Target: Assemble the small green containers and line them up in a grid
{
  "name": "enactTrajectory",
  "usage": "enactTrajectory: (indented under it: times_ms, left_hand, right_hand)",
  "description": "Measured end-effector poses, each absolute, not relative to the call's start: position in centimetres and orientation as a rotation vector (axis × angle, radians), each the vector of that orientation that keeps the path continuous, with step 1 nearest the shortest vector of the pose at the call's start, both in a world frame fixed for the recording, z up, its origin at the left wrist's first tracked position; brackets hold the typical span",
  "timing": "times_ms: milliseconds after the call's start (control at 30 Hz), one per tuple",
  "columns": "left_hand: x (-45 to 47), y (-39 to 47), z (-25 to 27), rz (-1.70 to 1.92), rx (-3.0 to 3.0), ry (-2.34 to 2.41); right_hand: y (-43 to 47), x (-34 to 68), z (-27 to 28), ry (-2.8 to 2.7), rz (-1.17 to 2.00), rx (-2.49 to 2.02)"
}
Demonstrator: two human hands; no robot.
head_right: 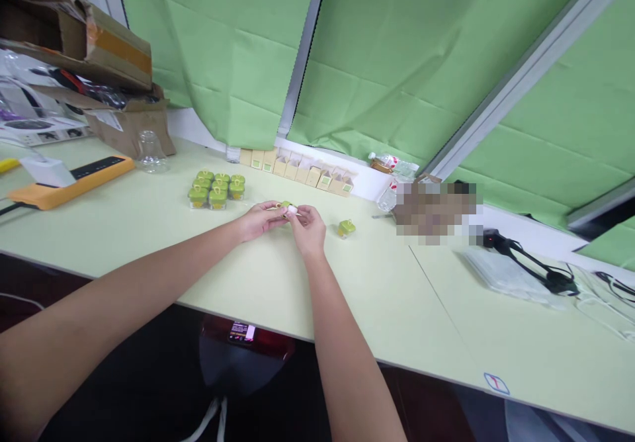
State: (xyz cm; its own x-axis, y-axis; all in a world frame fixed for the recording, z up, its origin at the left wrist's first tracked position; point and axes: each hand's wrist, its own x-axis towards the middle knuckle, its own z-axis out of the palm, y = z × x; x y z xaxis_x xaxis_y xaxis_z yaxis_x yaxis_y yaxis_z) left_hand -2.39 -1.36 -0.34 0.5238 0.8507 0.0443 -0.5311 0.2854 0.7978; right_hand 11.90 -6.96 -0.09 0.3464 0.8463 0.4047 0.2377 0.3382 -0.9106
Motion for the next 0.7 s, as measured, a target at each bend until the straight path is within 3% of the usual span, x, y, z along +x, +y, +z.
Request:
enactTrajectory:
  times_ms: [433, 700]
  left_hand:
    - [-2.51, -1.23, 0.26, 0.990, 0.848, 0.427]
    - [-2.54, -1.09, 0.13, 0.961, 0.843, 0.427]
  right_hand:
    - [-6.85, 12.22, 0.10, -0.950, 0.871, -1.059]
    - [-6.82, 12.44, 0.47, -0.847, 0.876, -1.200]
